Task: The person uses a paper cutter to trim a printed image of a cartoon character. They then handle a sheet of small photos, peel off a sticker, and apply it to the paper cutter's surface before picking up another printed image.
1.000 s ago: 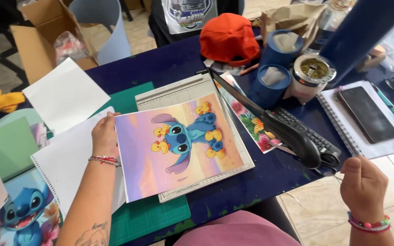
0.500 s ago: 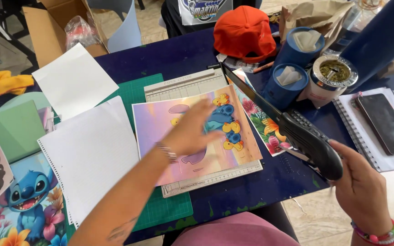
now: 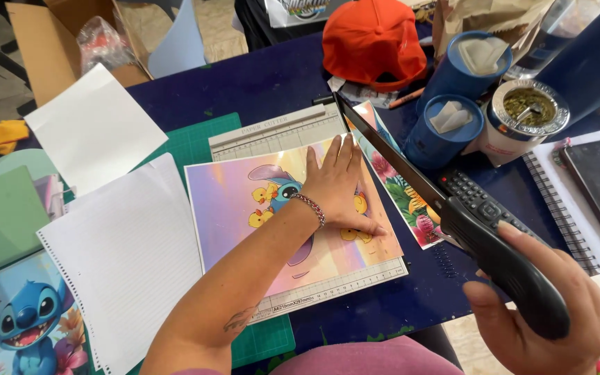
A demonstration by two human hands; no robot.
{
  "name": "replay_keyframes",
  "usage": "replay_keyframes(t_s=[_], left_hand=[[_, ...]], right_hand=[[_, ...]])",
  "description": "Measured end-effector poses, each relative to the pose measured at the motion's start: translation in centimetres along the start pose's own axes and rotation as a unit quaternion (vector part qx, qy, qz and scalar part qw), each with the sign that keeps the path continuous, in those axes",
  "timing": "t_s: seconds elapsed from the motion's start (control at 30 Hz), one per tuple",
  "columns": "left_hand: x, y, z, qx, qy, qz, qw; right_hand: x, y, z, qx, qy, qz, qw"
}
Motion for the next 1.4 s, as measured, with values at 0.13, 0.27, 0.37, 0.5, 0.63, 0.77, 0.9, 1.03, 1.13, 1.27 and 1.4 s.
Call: replay_keyframes(t_s=[0.13,0.27,0.37,0.5,0.63,0.77,0.9,1.03,1.13,1.27,1.4], left_hand=[[0.2,-0.3,0.0,-0.028,-0.007,-0.009,1.0],[0.7,-0.6,-0.2,-0.051,0.002,-0.016,0.999],[1.0,-0.8,-0.3,-0.043,-0.002,-0.009,0.999],[1.2,-1.1,-0.1,-0.042,0.008,-0.002,0.999],[1.3,-1.2,0.0,-0.039,-0.02,0.006,0.999],[1.4,-1.5,-0.4,-0.041,-0.043,0.012,0.998],[1.5,-1.5,-0.5,-0.04,-0.043,0.009,0.998],[1.5,-1.6,-0.6,-0.036,-0.03,0.008,0.999],[1.5,-1.4,-0.3,-0.022,-0.02,0.008,1.0],[1.4,-1.4,-0.4,-0.007,-0.013,0.008,1.0],[1.2,-0.9,0.0,0.009,-0.001,0.002,1.0]], right_hand=[[-0.5,0.2,0.0,0.019,-0.045,-0.141,0.989],[1.2,0.5,0.4,0.069,-0.053,-0.246,0.965],[1.7,0.1,0.3,0.108,-0.033,-0.239,0.964],[-2.1,3.9,-0.8,0.176,-0.163,-0.372,0.897],[-2.8,5.3,-0.5,0.185,-0.018,-0.261,0.947],[-0.9,4.7,-0.6,0.2,-0.007,-0.217,0.955],[0.6,4.9,-0.8,0.167,0.004,-0.207,0.964],[0.3,5.9,-1.0,0.111,-0.015,-0.192,0.975],[-0.3,6.6,-1.2,0.099,-0.031,-0.175,0.979],[-0.7,7.5,-1.2,0.104,-0.031,-0.158,0.981],[-0.4,7.2,-1.3,0.106,-0.038,-0.141,0.983]])
Point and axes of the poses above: each hand's wrist, its own y-axis away from the middle knuckle, its own z-axis out of the back of the hand, x = y × z, the point moved 9 cm from there along -y, towards the middle knuckle
